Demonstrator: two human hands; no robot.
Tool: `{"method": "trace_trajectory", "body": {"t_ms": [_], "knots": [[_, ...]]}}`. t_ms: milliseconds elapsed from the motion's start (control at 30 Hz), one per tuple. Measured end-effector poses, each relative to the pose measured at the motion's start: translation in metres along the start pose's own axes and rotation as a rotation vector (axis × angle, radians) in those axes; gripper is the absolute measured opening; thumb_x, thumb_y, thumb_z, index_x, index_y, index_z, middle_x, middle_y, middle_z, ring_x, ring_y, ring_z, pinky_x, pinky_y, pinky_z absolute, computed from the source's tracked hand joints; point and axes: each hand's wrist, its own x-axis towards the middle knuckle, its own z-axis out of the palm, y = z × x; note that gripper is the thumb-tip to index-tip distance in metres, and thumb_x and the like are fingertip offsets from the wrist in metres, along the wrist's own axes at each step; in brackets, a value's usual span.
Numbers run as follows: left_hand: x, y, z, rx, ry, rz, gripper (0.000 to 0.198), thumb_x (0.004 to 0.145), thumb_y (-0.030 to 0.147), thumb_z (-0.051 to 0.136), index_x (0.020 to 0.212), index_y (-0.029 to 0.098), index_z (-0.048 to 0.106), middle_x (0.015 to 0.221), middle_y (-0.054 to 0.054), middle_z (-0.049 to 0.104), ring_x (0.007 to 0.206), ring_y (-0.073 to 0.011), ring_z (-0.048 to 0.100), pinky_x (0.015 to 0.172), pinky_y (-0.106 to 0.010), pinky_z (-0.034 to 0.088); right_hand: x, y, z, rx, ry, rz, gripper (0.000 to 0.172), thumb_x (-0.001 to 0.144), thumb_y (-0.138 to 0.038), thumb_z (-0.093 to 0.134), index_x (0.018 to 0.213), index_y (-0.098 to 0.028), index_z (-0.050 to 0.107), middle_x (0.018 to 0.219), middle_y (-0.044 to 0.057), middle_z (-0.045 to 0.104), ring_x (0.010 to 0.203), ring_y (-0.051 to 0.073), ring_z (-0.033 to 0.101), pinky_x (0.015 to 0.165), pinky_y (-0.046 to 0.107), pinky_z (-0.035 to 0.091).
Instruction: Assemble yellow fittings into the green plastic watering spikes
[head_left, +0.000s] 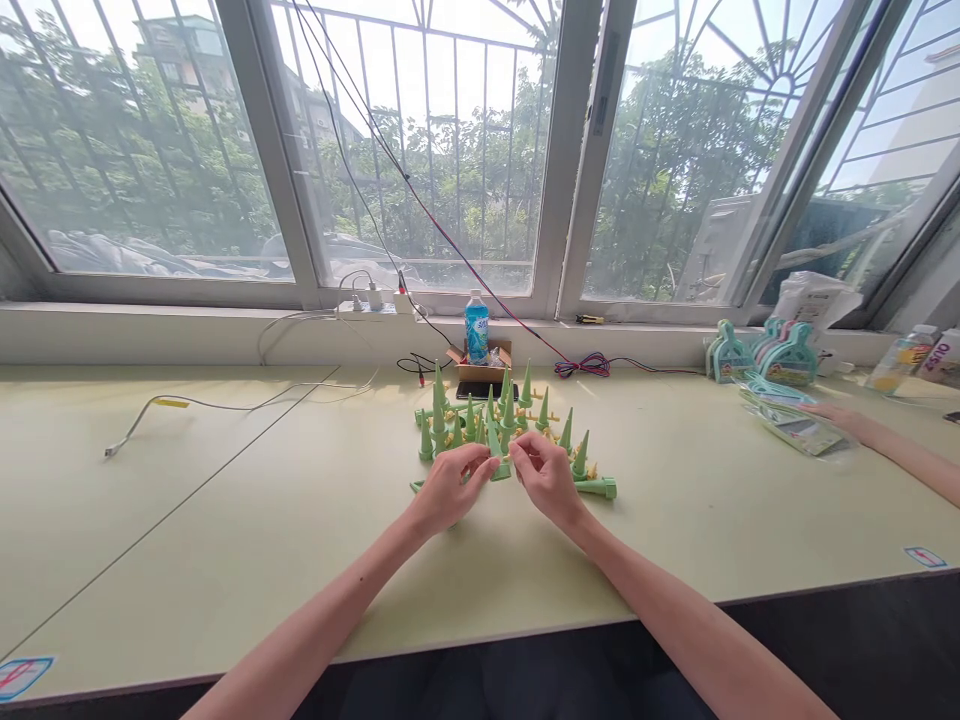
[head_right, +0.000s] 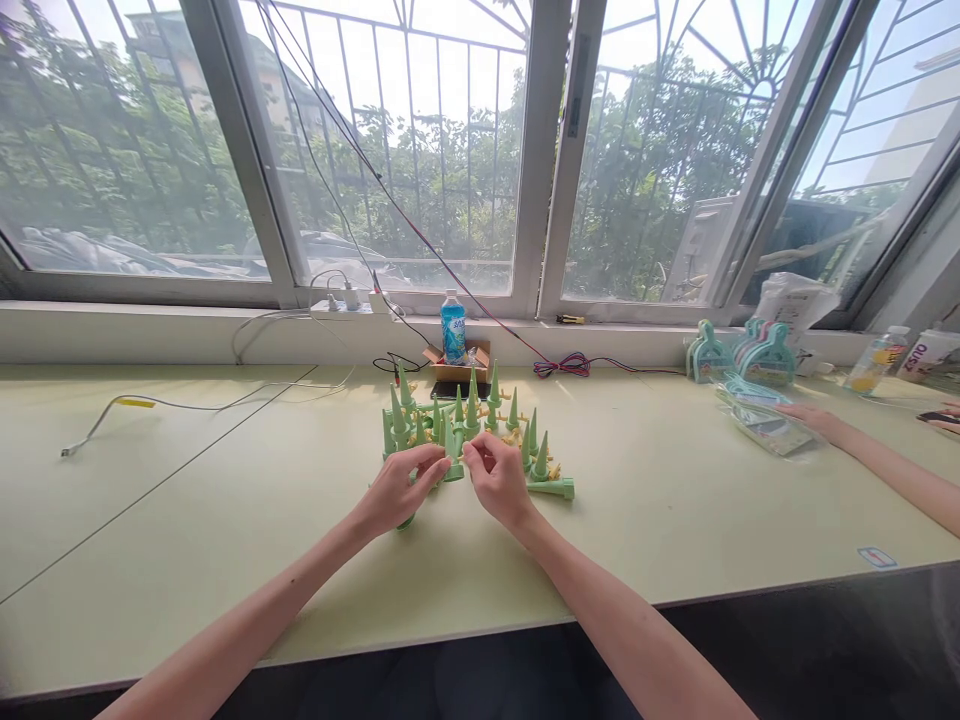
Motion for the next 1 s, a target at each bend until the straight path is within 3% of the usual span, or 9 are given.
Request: {"method": "trace_trajectory", "body": {"t_ms": [267,633,733,867,1000], "knots": [[-0.0010,-0.0052,0.0025,0.041,0.041,0.040,0.020,0.090,0.036,0.057,0.082,0.018,0.059,0.071,0.000,0.057,0.062,-0.0126,0.047,0.058,-0.024,0.040,0.0015,0.0044,0.0006,0.003,0.004,0.042,0.030,0.089,-0.042,0.053,0.069,-0.020,0.051,0.050,-0.005,0.043,0.044,0.011,0.039,0.044,0.024,0.031],[0.0002,-0.0055,0.0050,0.033,0.120,0.047,0.015,0.089,0.035,0.060,0.089,0.019,0.062,0.080,0.000,0.059,0.064,-0.0119,0.052,0.060,-0.023,0.043,0.0018,0.0021,0.0011,0.005,0.015,0.048,0.030,0.090,-0.042,0.052,0.070,-0.020,0.048,0.052,-0.006,0.041,0.045,0.010,0.037,0.044,0.023,0.031],[0.0011,-0.0014,0.0035,0.002,0.152,0.000,0.022,0.094,0.038,0.051,0.093,0.019,0.060,0.077,0.000,0.061,0.063,-0.0119,0.053,0.060,-0.023,0.043,0.0020,0.0017,0.0011,0.031,0.037,0.042,0.029,0.091,-0.042,0.051,0.072,-0.020,0.048,0.056,-0.005,0.041,0.046,0.009,0.036,0.043,0.023,0.029],[0.0013,0.0030,0.0005,-0.043,0.171,-0.129,0.046,0.098,0.047,0.037,0.070,0.016,0.056,0.062,0.000,0.057,0.054,-0.0114,0.048,0.053,-0.022,0.038,0.0015,0.0020,0.0005,0.036,0.062,0.001,0.027,0.093,-0.040,0.051,0.076,-0.019,0.050,0.061,-0.005,0.040,0.046,0.008,0.034,0.042,0.022,0.028],[0.0011,0.0015,0.0017,-0.118,0.089,-0.253,0.065,0.097,0.055,0.031,0.054,0.015,0.058,0.051,-0.001,0.054,0.047,-0.0115,0.048,0.051,-0.023,0.038,0.0003,0.0011,-0.0002,0.018,0.046,-0.067,0.025,0.093,-0.038,0.051,0.077,-0.019,0.051,0.063,-0.004,0.040,0.047,0.007,0.031,0.042,0.022,0.027]]}}
